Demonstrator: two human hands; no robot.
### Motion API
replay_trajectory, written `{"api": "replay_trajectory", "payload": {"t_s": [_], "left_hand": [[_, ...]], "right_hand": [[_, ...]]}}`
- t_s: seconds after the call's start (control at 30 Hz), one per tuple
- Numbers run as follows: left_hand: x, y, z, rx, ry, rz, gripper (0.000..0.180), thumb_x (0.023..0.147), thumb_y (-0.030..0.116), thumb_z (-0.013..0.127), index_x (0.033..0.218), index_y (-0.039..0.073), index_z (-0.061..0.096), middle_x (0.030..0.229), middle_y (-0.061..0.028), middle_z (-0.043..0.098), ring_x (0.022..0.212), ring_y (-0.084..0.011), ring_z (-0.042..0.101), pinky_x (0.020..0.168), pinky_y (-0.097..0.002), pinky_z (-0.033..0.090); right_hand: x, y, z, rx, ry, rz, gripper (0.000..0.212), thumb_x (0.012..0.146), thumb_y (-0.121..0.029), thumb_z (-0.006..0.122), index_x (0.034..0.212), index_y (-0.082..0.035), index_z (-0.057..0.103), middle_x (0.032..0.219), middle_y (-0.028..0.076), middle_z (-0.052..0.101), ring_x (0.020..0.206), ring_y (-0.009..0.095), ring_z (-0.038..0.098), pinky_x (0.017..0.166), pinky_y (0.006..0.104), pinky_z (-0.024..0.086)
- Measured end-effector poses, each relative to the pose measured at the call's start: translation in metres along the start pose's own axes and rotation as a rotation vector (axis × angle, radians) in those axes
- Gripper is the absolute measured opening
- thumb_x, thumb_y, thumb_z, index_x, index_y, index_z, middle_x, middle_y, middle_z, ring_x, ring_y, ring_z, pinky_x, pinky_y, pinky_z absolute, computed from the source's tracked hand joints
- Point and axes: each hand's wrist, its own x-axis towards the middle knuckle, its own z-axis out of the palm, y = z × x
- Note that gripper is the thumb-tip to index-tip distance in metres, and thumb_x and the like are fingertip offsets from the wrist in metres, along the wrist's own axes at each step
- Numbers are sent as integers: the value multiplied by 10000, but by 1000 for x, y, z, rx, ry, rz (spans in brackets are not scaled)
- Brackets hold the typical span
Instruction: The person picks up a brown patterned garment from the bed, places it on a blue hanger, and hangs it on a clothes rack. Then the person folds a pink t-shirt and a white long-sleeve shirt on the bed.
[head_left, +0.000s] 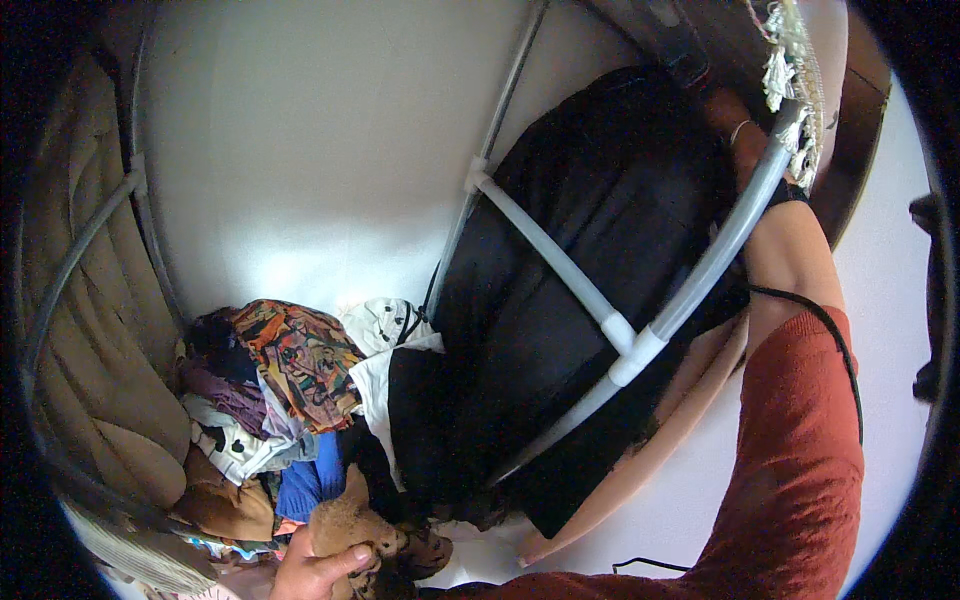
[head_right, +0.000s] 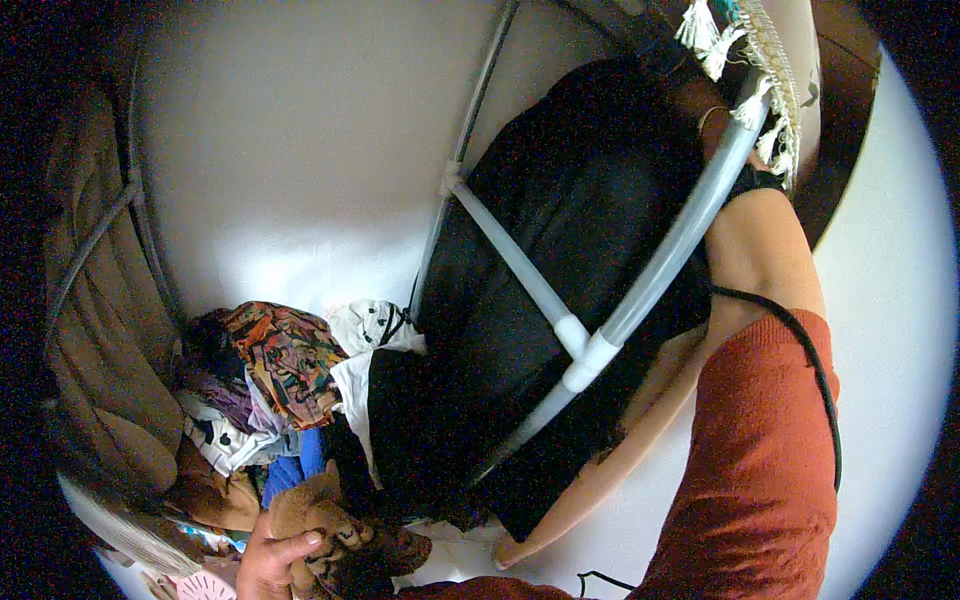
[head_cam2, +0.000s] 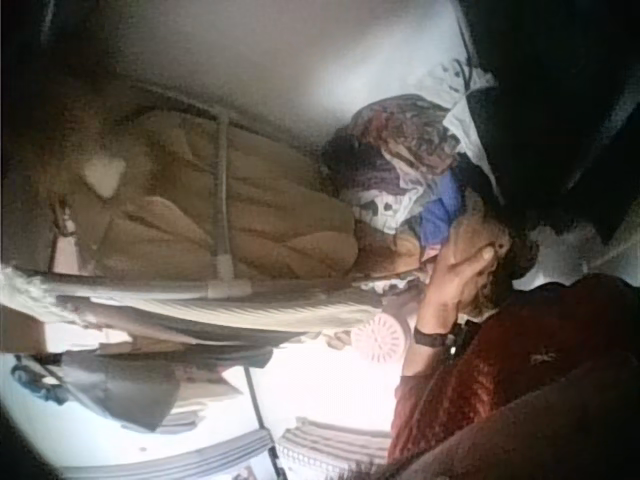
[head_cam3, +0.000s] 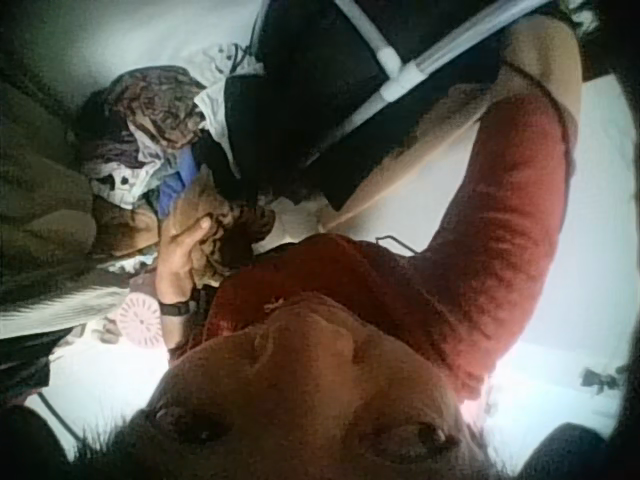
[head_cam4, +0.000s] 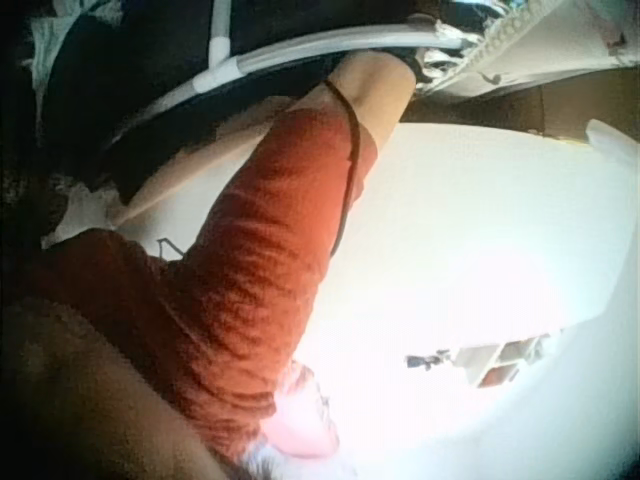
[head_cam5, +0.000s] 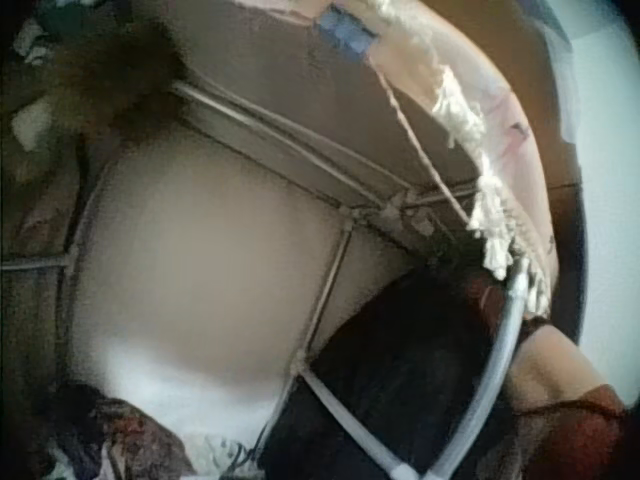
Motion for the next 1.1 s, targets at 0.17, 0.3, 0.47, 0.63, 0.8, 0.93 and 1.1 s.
{"api": "replay_trajectory", "payload": {"t_s": [0.17,0.3,0.47,0.63,0.8,0.93,1.1], "left_hand": [[3,6,6,-28,30,-34,482,871,50,660,1329,16,514,1157,-118,657,1019,-221,646,868,-314,514],[3,12,10,-45,61,-64,491,866,40,661,1332,13,510,1162,-120,654,1022,-227,642,869,-322,515],[9,15,19,-41,75,-82,499,860,25,663,1333,2,505,1128,-113,660,980,-210,648,835,-302,518],[16,14,28,-57,31,52,510,862,21,662,1342,-4,492,1133,-118,656,960,-191,652,796,-284,523],[17,13,22,-55,44,-46,480,860,22,658,1315,-16,511,1095,-117,666,952,-199,650,799,-290,520],[18,5,17,-94,2,32,376,873,58,643,1231,-22,562,994,-99,673,832,-161,630,705,-263,504],[17,7,6,-57,8,-18,312,877,96,645,1162,-17,585,899,-69,647,667,-105,528,596,-228,423]], "right_hand": [[22,6,7,-91,13,-10,566,925,-557,408,1150,-90,635,1046,170,649,944,322,621,801,457,509],[35,13,10,-162,25,-22,575,926,-560,400,1154,-88,636,1054,175,649,954,329,622,809,460,508],[41,23,12,-226,34,-26,586,927,-565,390,1159,-87,637,1064,181,649,967,337,622,819,463,507],[48,26,14,-278,50,-34,597,928,-569,380,1164,-85,637,1074,188,649,979,345,623,830,466,506],[53,26,17,-319,59,-43,608,929,-573,369,1169,-83,638,1083,194,649,992,353,624,840,470,504],[49,28,18,-349,71,-46,617,929,-577,361,1172,-82,639,1091,199,649,1002,359,625,848,473,503],[50,23,25,-379,86,-50,629,930,-581,351,1177,-80,640,1101,206,649,1014,368,625,858,476,502]]}}
